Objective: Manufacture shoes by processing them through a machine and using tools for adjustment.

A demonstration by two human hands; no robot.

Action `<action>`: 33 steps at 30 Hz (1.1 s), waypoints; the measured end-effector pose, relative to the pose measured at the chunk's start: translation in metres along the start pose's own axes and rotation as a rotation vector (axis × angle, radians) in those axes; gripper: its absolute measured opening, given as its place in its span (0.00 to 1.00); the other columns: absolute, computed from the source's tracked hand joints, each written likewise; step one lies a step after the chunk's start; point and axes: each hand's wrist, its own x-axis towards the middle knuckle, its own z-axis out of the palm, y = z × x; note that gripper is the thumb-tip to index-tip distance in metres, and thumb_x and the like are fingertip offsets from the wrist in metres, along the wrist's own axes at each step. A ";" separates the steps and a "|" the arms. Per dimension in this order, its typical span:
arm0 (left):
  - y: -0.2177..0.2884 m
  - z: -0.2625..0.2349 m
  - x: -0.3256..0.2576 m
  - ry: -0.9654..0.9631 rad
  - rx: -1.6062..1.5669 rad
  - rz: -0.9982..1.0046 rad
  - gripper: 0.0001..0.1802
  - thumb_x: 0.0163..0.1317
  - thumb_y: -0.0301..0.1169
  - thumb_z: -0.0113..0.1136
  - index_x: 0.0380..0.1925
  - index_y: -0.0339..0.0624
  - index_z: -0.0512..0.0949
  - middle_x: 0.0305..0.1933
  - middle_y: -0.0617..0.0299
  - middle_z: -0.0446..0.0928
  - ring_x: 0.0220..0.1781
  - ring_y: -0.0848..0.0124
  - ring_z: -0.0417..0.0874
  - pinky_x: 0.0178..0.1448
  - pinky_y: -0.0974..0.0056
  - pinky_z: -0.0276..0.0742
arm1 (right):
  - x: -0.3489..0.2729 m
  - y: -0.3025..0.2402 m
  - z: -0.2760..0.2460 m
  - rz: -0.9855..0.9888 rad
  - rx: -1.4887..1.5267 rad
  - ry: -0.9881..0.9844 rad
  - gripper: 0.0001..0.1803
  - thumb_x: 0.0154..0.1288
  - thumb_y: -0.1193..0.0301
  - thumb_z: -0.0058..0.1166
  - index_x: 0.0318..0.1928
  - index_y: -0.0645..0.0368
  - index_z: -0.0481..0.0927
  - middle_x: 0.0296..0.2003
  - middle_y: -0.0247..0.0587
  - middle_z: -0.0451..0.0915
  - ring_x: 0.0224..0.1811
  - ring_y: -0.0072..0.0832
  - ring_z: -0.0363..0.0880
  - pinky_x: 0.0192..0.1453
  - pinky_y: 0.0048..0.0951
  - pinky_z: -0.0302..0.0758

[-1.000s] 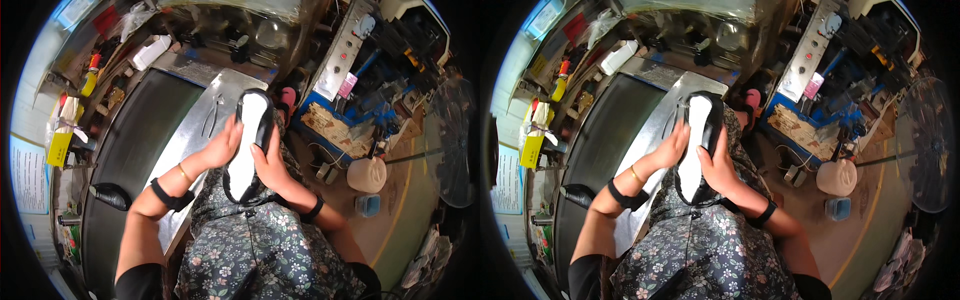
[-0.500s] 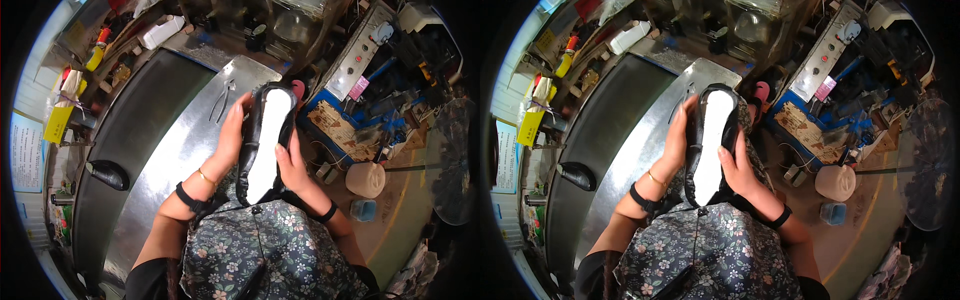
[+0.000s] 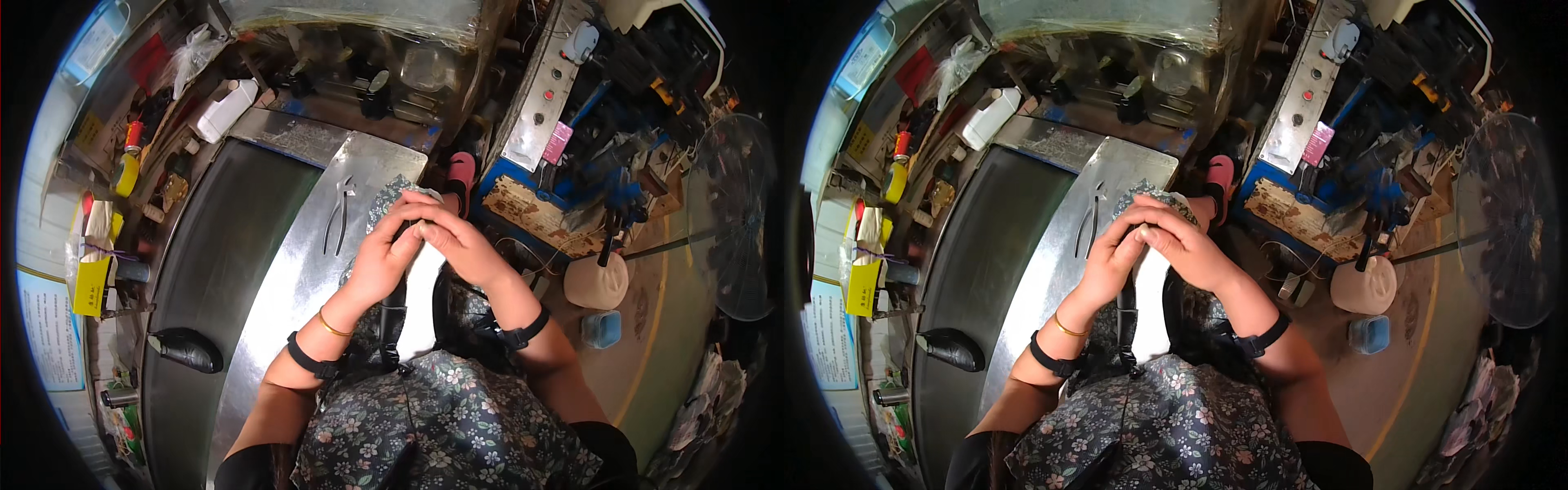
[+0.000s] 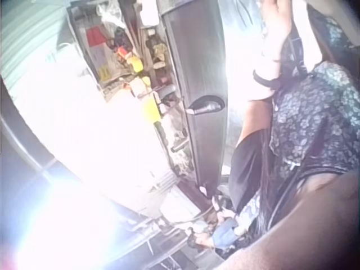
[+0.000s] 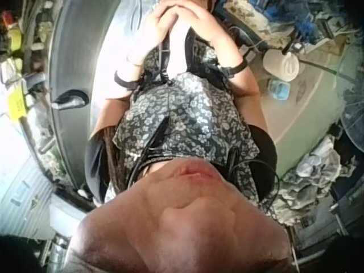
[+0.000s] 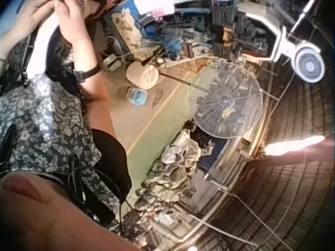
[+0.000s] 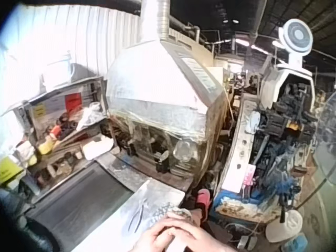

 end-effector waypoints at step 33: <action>0.015 0.020 0.001 -0.229 0.156 0.351 0.24 0.57 0.34 0.72 0.53 0.35 0.80 0.59 0.47 0.78 0.63 0.51 0.78 0.67 0.53 0.71 | -0.160 -0.027 -0.112 0.638 0.359 0.058 0.42 0.61 0.61 0.60 0.71 0.65 0.60 0.69 0.50 0.65 0.70 0.42 0.67 0.75 0.41 0.61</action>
